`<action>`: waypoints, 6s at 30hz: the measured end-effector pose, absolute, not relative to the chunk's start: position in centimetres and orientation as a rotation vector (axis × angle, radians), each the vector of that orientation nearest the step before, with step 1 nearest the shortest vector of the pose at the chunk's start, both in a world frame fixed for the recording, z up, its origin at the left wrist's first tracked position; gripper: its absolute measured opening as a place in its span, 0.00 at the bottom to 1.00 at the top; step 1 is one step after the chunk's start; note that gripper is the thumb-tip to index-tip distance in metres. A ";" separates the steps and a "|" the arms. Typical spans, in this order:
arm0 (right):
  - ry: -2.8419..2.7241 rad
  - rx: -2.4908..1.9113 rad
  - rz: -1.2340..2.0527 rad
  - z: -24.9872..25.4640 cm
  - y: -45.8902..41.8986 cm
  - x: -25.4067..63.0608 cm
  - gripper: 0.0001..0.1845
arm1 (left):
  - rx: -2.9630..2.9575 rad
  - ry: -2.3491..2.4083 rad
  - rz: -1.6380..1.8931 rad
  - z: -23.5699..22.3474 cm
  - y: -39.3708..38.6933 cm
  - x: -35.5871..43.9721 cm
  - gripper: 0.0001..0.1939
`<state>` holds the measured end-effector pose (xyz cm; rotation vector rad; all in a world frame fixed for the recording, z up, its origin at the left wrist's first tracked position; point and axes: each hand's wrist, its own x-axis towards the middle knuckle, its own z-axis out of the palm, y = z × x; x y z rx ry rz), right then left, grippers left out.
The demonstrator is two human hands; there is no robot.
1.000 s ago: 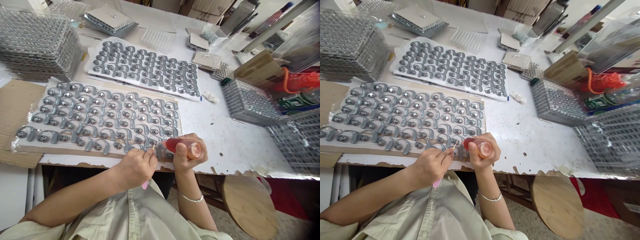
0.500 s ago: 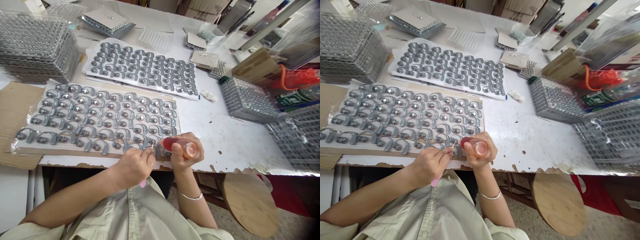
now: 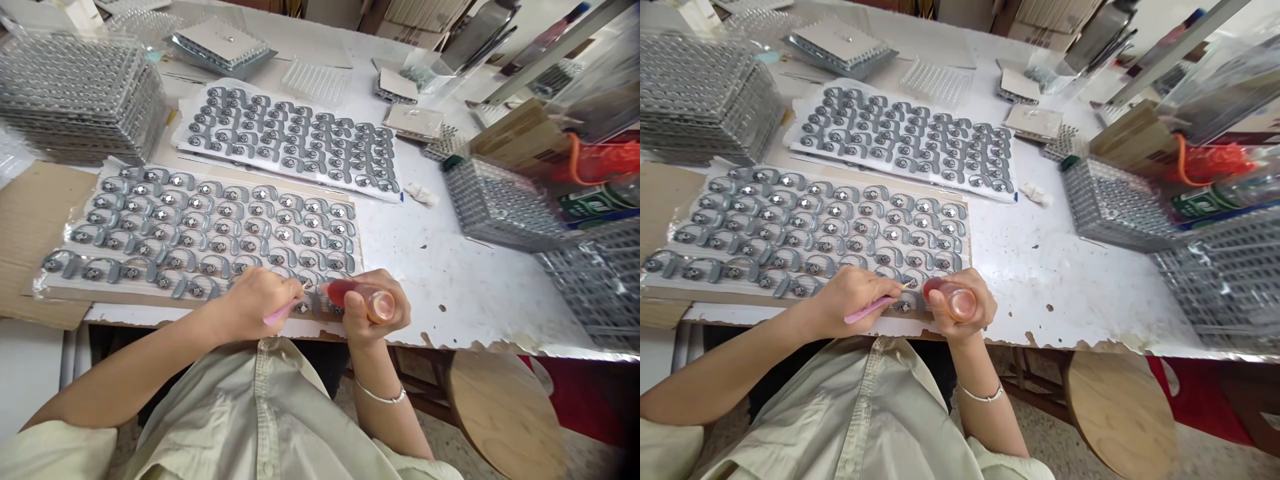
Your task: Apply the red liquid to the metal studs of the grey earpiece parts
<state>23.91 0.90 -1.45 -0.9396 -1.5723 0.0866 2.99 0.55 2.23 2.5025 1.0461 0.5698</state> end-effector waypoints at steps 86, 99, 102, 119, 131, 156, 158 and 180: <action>-1.696 -0.750 0.000 -2.2 1.2 23.7 0.16 | 1.694 1.008 0.546 2.1 4.5 1.9 0.05; -0.956 -0.827 0.352 -0.6 2.6 23.3 0.22 | 1.478 0.978 0.666 2.3 4.7 1.9 0.02; -0.774 -0.901 0.447 -0.7 3.2 23.9 0.23 | 1.541 1.063 0.908 2.4 4.6 1.4 0.04; -0.777 -0.980 0.922 -2.5 7.1 28.2 0.25 | 2.005 1.229 1.387 0.2 -5.3 1.0 0.03; -0.881 -0.770 0.308 -2.0 -0.2 24.1 0.20 | 2.473 1.022 1.350 -1.6 -6.3 3.9 0.10; -1.538 -0.755 0.010 -3.2 -1.6 23.1 0.17 | 2.945 1.118 1.029 -0.5 -6.7 5.2 0.10; -1.546 -0.759 -0.001 -3.2 -1.5 23.2 0.17 | 2.929 1.125 1.023 -0.7 -6.8 5.2 0.08; -1.526 -0.759 0.018 -3.2 -1.3 23.2 0.15 | 2.876 1.153 1.092 -0.3 -6.6 5.5 0.07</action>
